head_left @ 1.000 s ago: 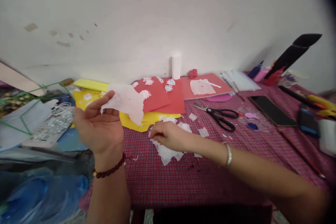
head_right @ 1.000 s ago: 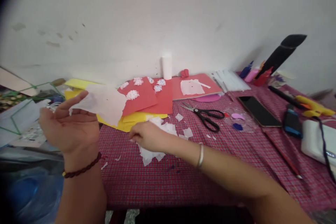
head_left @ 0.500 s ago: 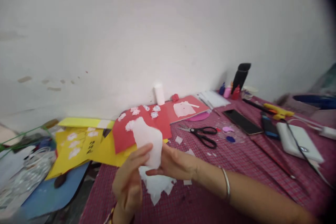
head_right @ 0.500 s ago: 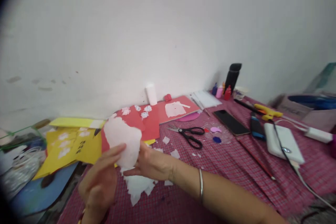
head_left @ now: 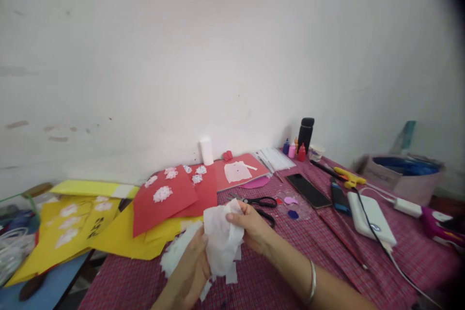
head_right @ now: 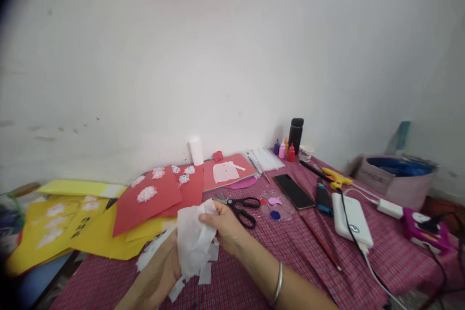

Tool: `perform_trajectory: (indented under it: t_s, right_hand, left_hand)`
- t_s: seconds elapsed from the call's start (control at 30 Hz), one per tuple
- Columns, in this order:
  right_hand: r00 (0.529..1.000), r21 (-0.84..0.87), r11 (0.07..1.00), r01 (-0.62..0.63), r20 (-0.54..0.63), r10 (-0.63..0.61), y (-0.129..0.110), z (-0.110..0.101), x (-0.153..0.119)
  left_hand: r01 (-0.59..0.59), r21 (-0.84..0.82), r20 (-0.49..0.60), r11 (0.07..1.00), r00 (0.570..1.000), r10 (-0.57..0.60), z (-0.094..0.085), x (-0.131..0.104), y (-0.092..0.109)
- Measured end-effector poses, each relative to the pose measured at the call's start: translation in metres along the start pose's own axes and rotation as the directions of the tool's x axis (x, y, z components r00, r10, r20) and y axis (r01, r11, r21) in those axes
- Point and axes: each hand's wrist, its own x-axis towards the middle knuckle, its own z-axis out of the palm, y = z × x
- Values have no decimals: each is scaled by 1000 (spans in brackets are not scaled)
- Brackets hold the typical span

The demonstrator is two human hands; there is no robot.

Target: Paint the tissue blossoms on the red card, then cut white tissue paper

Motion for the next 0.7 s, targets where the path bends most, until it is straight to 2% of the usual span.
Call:
perform_trajectory:
  t_s: [0.07, 0.13, 0.2, 0.27, 0.37, 0.5, 0.6, 0.7]
  right_hand:
    - [999, -68, 998, -11, 51, 14, -2, -4, -2]
    - [992, -124, 992, -8, 128, 24, -6, -10, -4]
    - [982, -158, 987, -1, 188, 31, -9, -16, -5]
    - [977, -197, 980, 2, 211, 40, -10, -21, -5]
    - [984, -291, 957, 3, 171, 48, -8, -23, -2]
    - [999, -372, 927, 38, 13, -36, -6, -23, 2]
    - [999, -409, 911, 45, -7, -53, -9, -25, 3]
    - [998, -484, 875, -4, 54, 34, -17, -27, -1]
  left_hand:
    - [19, 25, 29, 1000, 999, -20, -1, 1, -3]
    - [-78, 84, -33, 993, 996, 81, -5, 2, -4]
    - [-192, 168, -108, 967, 971, 212, -11, 4, -2]
    - [-238, 257, -169, 937, 943, 286, -17, 6, 2]
    - [-232, 361, -229, 903, 917, 327, -24, 7, 5]
    - [-206, 416, -271, 885, 901, 337, -28, 10, 2]
    - [-167, 426, -218, 889, 935, 280, -31, 13, 4]
    - [-130, 406, -33, 905, 987, 156, -37, 13, 18]
